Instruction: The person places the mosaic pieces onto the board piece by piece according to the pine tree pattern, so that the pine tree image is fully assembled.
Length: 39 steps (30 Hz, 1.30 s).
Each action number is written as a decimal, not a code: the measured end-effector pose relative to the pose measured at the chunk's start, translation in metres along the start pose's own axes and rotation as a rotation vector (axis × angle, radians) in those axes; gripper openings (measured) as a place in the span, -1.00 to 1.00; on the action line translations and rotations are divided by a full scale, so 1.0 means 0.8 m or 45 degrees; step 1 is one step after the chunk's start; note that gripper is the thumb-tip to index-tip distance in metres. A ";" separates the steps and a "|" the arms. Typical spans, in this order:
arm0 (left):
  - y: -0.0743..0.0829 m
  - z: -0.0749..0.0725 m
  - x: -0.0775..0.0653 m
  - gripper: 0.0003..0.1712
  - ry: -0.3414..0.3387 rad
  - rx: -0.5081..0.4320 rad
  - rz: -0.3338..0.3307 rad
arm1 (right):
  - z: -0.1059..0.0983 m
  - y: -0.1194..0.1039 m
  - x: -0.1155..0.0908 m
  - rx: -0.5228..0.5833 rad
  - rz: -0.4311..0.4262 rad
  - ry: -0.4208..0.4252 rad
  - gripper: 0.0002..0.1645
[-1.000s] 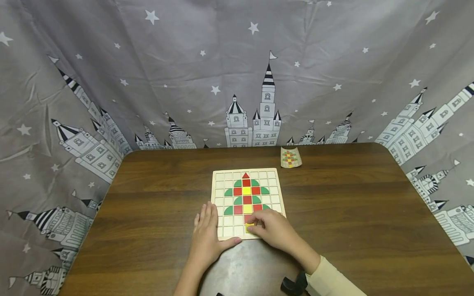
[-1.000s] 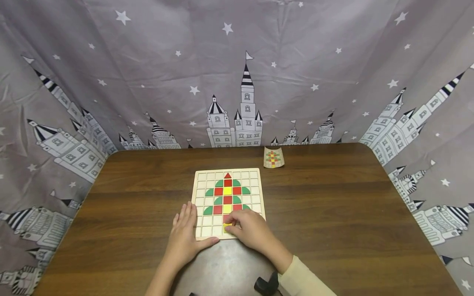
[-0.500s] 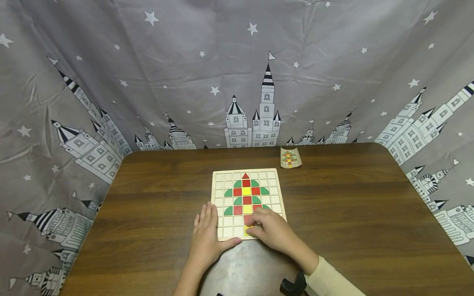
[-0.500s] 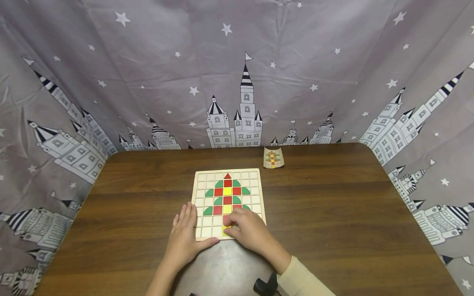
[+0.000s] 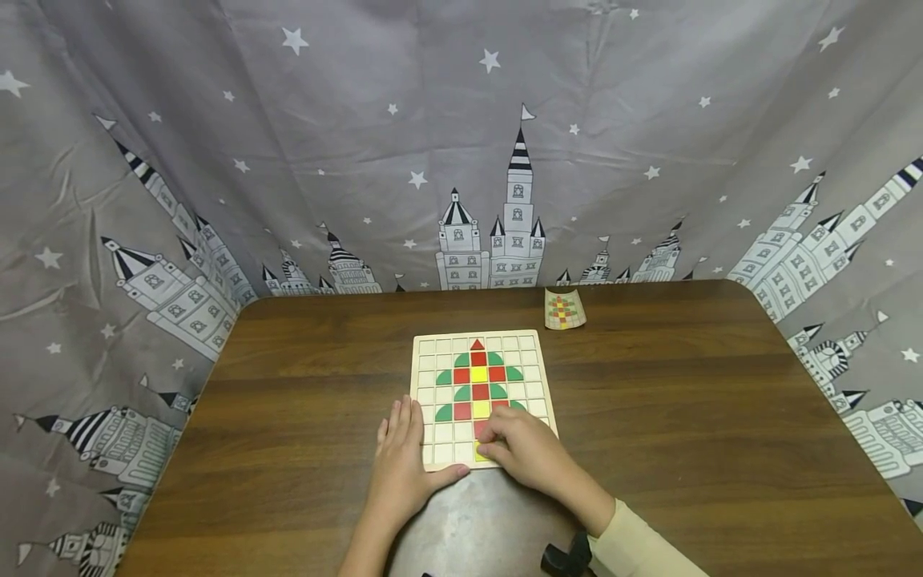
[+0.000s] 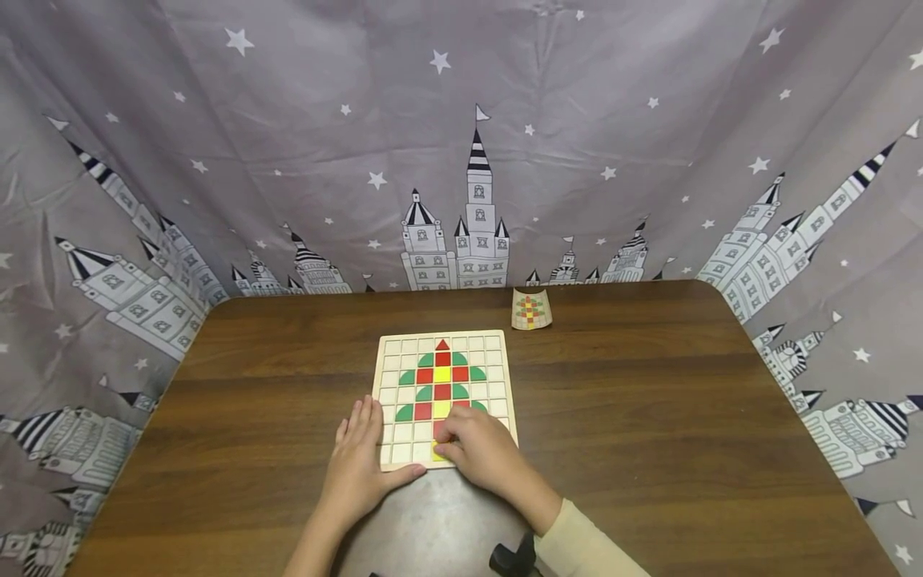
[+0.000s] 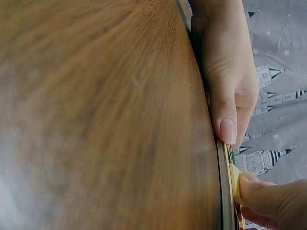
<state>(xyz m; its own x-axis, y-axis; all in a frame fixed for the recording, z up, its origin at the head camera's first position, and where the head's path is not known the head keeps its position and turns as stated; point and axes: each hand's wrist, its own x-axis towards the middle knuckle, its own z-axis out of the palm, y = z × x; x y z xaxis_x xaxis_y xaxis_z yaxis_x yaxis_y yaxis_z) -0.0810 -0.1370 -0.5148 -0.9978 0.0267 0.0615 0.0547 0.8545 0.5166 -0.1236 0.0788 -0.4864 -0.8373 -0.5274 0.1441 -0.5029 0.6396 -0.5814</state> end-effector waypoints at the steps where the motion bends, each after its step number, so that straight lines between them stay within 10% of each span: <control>1: 0.000 0.000 0.000 0.50 0.000 0.002 0.002 | 0.000 0.000 0.000 -0.005 0.000 0.001 -0.89; 39: -0.001 0.001 0.000 0.49 0.004 0.011 0.000 | 0.004 0.000 0.002 -0.049 0.008 -0.002 -0.83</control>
<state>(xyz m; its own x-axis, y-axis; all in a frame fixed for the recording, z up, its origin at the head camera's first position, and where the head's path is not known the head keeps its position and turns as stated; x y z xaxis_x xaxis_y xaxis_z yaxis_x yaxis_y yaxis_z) -0.0814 -0.1374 -0.5161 -0.9976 0.0250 0.0640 0.0542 0.8591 0.5090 -0.1244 0.0759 -0.4890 -0.8401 -0.5243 0.1393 -0.5057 0.6638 -0.5511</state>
